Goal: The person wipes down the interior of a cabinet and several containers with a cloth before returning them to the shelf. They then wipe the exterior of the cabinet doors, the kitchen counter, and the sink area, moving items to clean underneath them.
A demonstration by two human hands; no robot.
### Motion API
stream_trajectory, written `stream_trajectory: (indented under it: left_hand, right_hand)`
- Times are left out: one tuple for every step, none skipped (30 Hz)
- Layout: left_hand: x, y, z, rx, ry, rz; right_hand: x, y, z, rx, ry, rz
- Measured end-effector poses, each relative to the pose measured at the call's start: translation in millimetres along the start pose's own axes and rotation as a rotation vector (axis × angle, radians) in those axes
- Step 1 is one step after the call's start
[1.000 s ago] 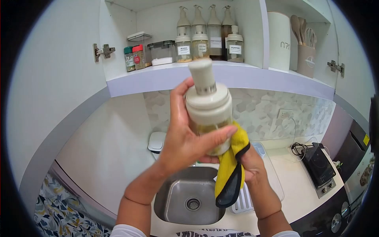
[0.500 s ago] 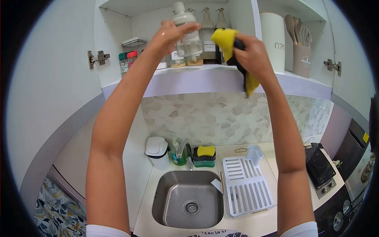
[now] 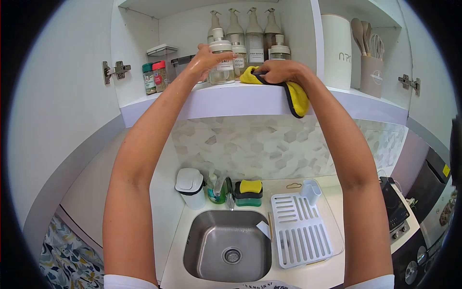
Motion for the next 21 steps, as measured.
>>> stream_trajectory:
  left_hand:
    - [4.6, -1.3, 5.6, 0.020, 0.020, 0.003]
    - [9.3, -1.6, 10.8, 0.041, 0.038, 0.009]
    - [7.6, 1.8, 9.1, 0.042, 0.041, 0.011]
    - [2.0, 6.0, 4.2, 0.400, 0.043, -0.227]
    - [-3.0, 10.0, -2.1, 0.756, 0.046, -0.465]
    - [-7.1, 13.6, -8.9, 0.754, 0.049, -0.465]
    - [-11.1, 16.4, -20.1, 0.828, 0.504, -0.659]
    - [-16.5, 22.0, -29.3, 0.872, 0.969, -0.841]
    - [-8.3, 31.7, -33.6, 0.872, 0.970, -0.842]
    - [8.1, 47.1, -38.0, 0.741, 0.946, -0.637]
    - [23.7, 63.6, -40.8, 0.609, 0.915, -0.433]
    - [36.9, 80.9, -41.6, 0.558, 0.665, -0.353]
    - [50.4, 96.1, -40.8, 0.501, 0.420, -0.271]
    - [68.9, 106.2, -37.6, 0.449, 0.214, -0.081]
    - [84.8, 116.3, -33.4, 0.392, 0.011, 0.107]
    - [94.0, 125.6, -31.9, 0.390, 0.017, 0.109]
    - [102.5, 134.7, -29.8, 0.529, 0.031, 0.147]
    - [107.0, 140.9, -29.2, 0.668, 0.046, 0.183]
    - [110.7, 145.3, -26.6, 0.668, 0.052, 0.181]
    - [114.8, 148.9, -24.4, 0.706, 0.101, 0.183]
    - [111.4, 151.3, -25.2, 0.744, 0.145, 0.190]
  right_hand:
    - [-11.7, -0.6, 2.8, -0.002, -0.002, -0.001]
    - [-26.0, -0.3, 5.2, 0.048, -0.064, -0.046]
    - [-40.9, 0.1, 7.3, 0.098, -0.124, -0.094]
    - [-54.7, 0.3, 6.1, 0.097, -0.123, -0.098]
    - [-69.1, 0.0, 5.9, 0.065, -0.227, -0.183]
    - [-80.6, 2.6, 3.9, 0.032, -0.330, -0.267]
    - [-88.6, 8.6, -0.5, 0.031, -0.327, -0.273]
    - [-95.5, 14.5, -4.2, 0.022, -0.398, -0.429]
    - [-100.5, 21.1, -6.3, 0.012, -0.470, -0.582]
    - [-101.9, 30.2, -5.7, 0.085, -0.449, -0.669]
    - [-101.7, 39.5, -4.0, 0.089, -0.448, -0.666]
    - [-102.4, 46.2, -2.2, 0.044, -0.444, -0.810]
    - [-103.2, 52.3, -1.6, -0.005, -0.437, -0.957]
    - [-102.0, 59.5, -3.1, 0.020, -0.446, -1.011]
    - [-100.9, 64.4, -4.2, 0.016, -0.442, -1.015]
    - [-100.5, 67.6, -5.1, 0.032, -0.472, -1.066]
    - [-101.2, 69.7, -5.4, 0.049, -0.504, -1.119]
    - [-102.4, 70.5, -5.6, 0.074, -0.500, -1.108]
    - [-102.0, 70.9, -5.9, 0.069, -0.501, -1.112]
    - [-101.3, 70.9, -6.2, 0.059, -0.521, -1.132]
    - [-101.6, 72.3, -6.3, 0.054, -0.536, -1.150]
Point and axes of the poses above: each hand's wrist, its own x-axis towards the middle knuckle, its own y-axis out of the palm, z = x × y, the point moved 1 cm from there along x, towards the middle knuckle, and after that the axes turned 7 degrees about x, right-handed, at the moved point
